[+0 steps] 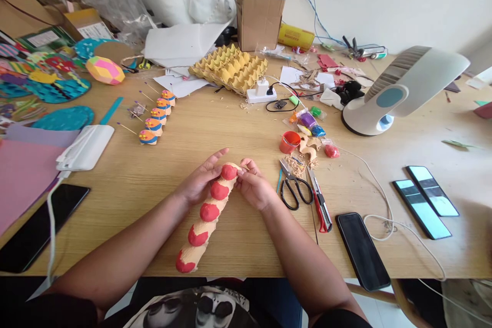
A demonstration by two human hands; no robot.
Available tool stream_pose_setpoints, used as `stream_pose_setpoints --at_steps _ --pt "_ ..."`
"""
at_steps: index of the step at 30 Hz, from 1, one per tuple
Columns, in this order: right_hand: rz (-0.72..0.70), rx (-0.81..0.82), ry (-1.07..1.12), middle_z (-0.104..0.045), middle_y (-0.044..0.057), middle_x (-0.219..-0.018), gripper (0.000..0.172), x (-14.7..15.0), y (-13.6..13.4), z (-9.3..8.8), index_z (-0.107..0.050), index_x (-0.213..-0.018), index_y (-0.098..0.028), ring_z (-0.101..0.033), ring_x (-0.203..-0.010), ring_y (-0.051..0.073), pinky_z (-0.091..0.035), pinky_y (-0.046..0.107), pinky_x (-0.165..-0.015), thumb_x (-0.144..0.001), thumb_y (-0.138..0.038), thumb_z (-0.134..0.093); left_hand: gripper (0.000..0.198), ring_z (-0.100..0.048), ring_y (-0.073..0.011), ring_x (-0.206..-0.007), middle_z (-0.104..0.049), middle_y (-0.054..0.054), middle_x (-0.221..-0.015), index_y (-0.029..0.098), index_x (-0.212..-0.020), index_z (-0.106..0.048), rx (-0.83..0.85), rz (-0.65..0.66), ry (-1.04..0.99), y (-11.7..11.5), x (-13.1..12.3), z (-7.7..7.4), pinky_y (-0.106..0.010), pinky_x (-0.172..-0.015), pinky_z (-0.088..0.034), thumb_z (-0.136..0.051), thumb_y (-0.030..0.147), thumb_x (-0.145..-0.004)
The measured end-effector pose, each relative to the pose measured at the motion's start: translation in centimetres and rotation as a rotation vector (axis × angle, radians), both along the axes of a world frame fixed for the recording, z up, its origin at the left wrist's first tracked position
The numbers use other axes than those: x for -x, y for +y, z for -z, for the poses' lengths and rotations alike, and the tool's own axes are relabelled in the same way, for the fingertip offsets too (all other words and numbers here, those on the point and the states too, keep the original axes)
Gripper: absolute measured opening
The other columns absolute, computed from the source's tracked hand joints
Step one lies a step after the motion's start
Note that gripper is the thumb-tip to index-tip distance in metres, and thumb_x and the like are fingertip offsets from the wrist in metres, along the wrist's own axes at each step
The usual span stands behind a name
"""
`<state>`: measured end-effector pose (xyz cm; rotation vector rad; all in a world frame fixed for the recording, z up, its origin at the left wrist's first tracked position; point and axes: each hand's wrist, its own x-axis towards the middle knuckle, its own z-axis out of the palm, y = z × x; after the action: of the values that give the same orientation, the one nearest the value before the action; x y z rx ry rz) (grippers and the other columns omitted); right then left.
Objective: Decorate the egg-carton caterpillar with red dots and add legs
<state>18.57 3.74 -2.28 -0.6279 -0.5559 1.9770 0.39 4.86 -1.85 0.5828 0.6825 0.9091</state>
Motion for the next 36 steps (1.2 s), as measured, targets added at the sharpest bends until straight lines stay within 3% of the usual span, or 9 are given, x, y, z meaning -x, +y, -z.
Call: stream_pose_setpoints --at_steps 14,36 --pt "0.0 0.051 0.004 -0.067 -0.006 -0.082 0.031 0.1 -0.22 -0.07 -0.05 -0.097 -0.028 -0.063 -0.069 0.013 -0.048 0.025 -0.065 -0.08 -0.023 -0.076 0.084 -0.062 -0.0101 -0.063 -0.072 0.001 -0.079 0.027 -0.154 -0.038 -0.034 0.037 -0.014 -0.24 -0.42 0.41 -0.025 -0.071 -0.049 -0.081 0.026 -0.082" --pt "-0.01 0.074 0.01 -0.066 -0.005 -0.08 0.026 0.04 -0.23 -0.37 -0.051 -0.098 -0.027 -0.063 -0.069 0.015 -0.048 0.026 -0.064 -0.082 -0.029 -0.072 0.088 -0.061 -0.0093 -0.061 -0.073 0.0 -0.081 0.027 -0.156 -0.033 -0.067 0.061 0.009 -0.41 -0.56 0.12 -0.021 -0.063 -0.046 -0.081 0.027 -0.082"
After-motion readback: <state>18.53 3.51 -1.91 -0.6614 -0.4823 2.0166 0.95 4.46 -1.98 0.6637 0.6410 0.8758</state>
